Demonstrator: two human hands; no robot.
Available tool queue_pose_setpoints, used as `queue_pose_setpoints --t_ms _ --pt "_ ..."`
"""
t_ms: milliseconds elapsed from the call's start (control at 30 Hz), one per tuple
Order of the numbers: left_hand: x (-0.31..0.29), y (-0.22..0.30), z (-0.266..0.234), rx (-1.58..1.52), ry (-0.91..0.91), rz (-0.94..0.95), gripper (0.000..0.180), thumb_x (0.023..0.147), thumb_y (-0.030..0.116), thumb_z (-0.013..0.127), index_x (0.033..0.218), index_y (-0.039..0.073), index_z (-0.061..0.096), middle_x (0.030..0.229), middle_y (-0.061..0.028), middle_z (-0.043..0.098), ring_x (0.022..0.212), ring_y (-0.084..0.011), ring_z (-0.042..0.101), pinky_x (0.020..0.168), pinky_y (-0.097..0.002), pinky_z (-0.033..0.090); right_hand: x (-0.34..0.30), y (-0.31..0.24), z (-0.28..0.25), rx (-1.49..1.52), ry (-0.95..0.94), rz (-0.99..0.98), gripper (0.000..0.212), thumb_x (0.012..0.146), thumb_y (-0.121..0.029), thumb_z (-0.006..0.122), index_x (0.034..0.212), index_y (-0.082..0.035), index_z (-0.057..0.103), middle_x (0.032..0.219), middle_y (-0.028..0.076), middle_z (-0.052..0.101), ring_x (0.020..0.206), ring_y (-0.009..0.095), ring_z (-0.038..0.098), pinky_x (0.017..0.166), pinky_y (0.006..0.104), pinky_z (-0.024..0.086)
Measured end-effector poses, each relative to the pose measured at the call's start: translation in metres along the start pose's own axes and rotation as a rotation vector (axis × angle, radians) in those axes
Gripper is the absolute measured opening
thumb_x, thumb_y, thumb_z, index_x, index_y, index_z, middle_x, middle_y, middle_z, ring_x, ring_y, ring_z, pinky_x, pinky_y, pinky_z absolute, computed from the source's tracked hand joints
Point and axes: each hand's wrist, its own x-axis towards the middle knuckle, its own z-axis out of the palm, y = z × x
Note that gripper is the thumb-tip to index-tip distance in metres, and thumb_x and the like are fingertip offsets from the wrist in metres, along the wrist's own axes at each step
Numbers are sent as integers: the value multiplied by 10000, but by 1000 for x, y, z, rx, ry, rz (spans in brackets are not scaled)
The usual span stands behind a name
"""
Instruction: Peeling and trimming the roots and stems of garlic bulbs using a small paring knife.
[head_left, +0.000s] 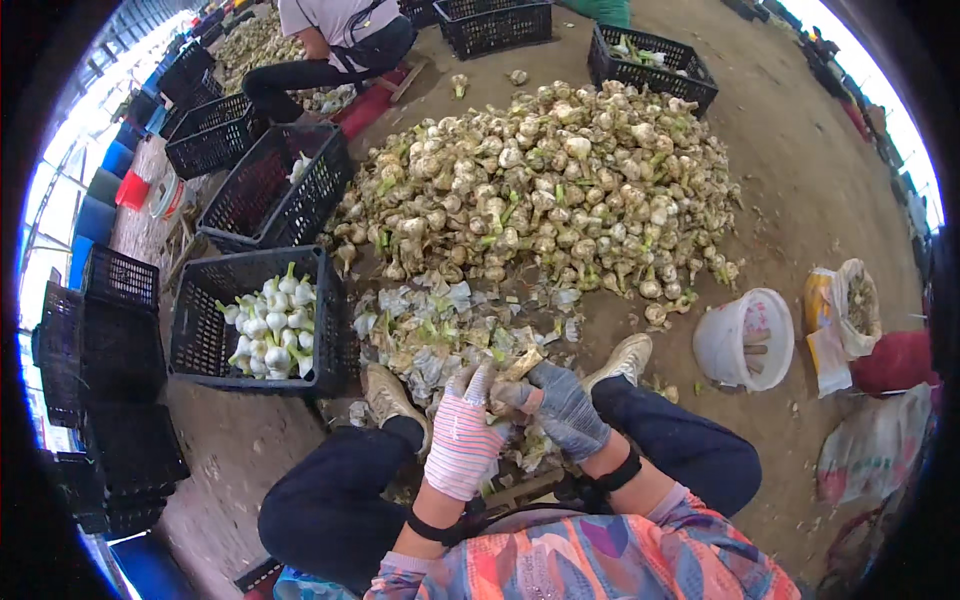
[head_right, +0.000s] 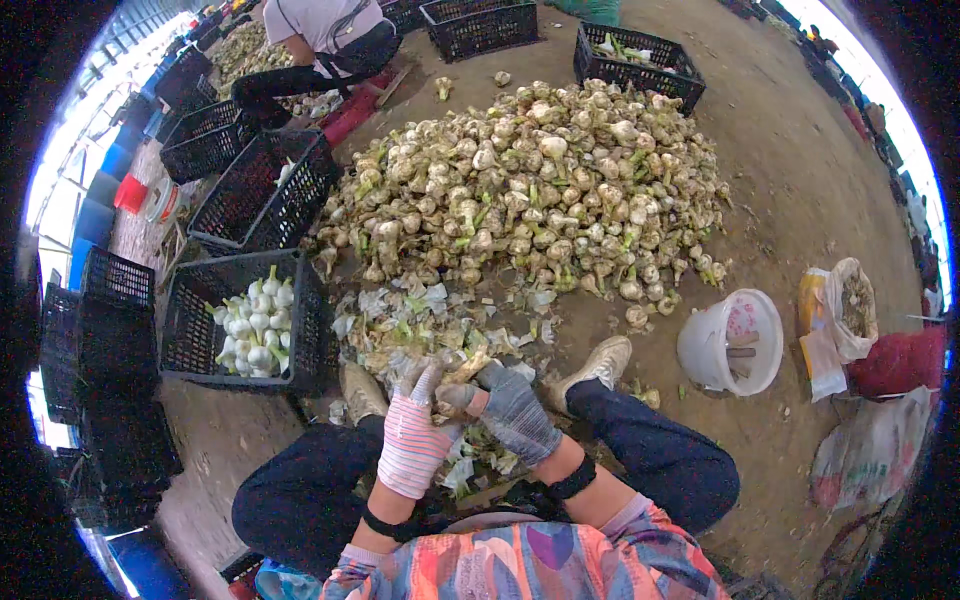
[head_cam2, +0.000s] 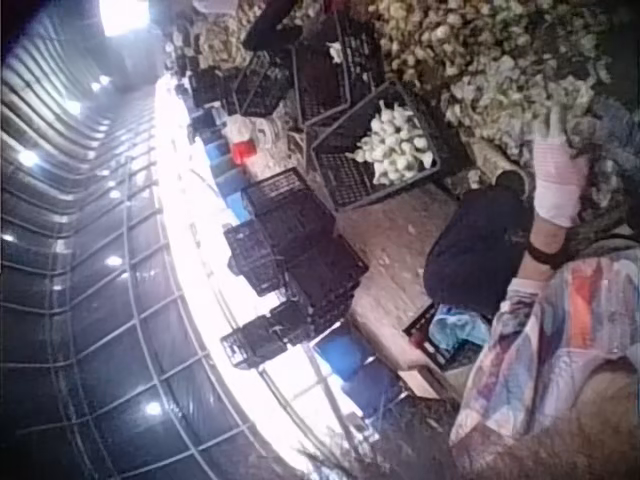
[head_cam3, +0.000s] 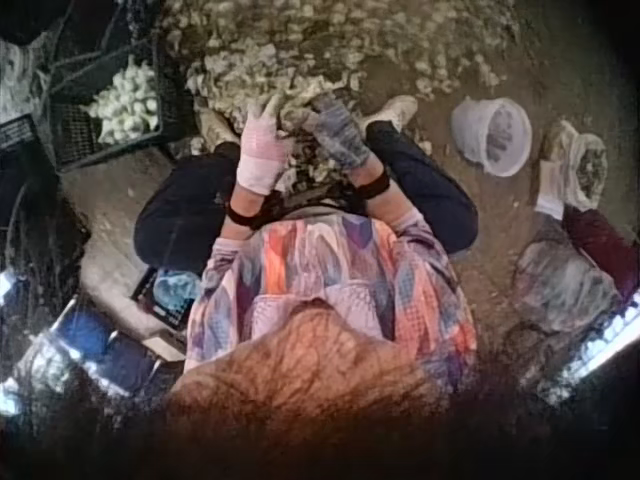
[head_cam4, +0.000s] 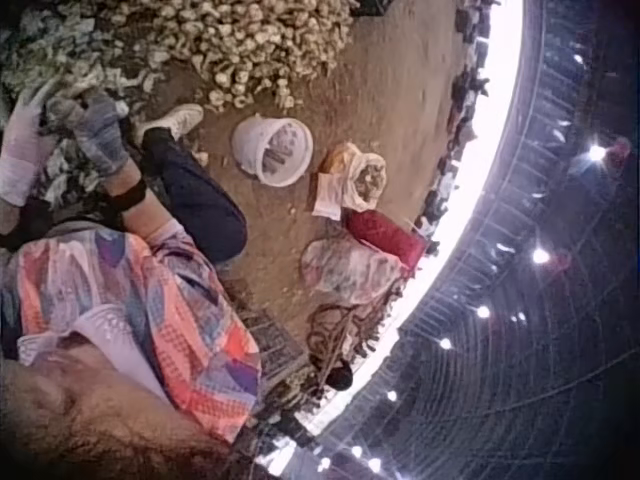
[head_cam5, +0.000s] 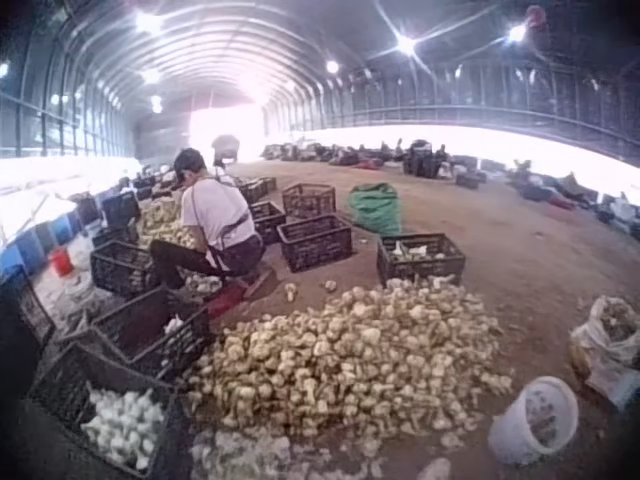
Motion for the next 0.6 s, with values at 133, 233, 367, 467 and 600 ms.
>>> queue_pose_setpoints --t_ms 133,233,367,467,600 --pt "-3 8 -2 34 -1 16 754 599 102 815 1292 84 520 1246 -191 536 1148 -376 537 953 -413 472 1 12 -13 -203 -106 -209 389 880 -275 662 1170 -24 601 962 81 660 837 139 602 759 297 484" --pt "-5 8 -4 64 -29 11 772 586 135 838 1290 88 523 1242 -186 540 1144 -374 542 955 -413 473 -4 14 -18 -79 -185 -190 359 893 -274 642 1150 -24 620 972 92 662 859 147 610 772 290 480" --pt "-7 11 -4 -4 -9 -36 803 566 166 862 1291 90 526 1236 -183 556 1137 -364 556 960 -404 473 -5 25 -27 -23 -285 -231 236 905 -187 561 1096 -122 683 894 115 611 818 288 604 718 369 474" --pt "-9 7 -6 -61 -69 -27 821 585 170 846 1317 34 500 1215 -166 579 1112 -322 582 953 -373 479 -7 30 -35 65 -316 -279 235 881 -114 565 1092 -108 669 860 133 589 796 308 592 704 378 472" --pt "-13 11 -3 -892 -154 -384 677 700 110 697 1313 -66 470 1065 -120 601 879 -197 604 769 -283 516 -7 35 -24 -229 -55 -447 212 852 -68 586 1058 -54 634 830 159 577 774 319 588 689 390 476"
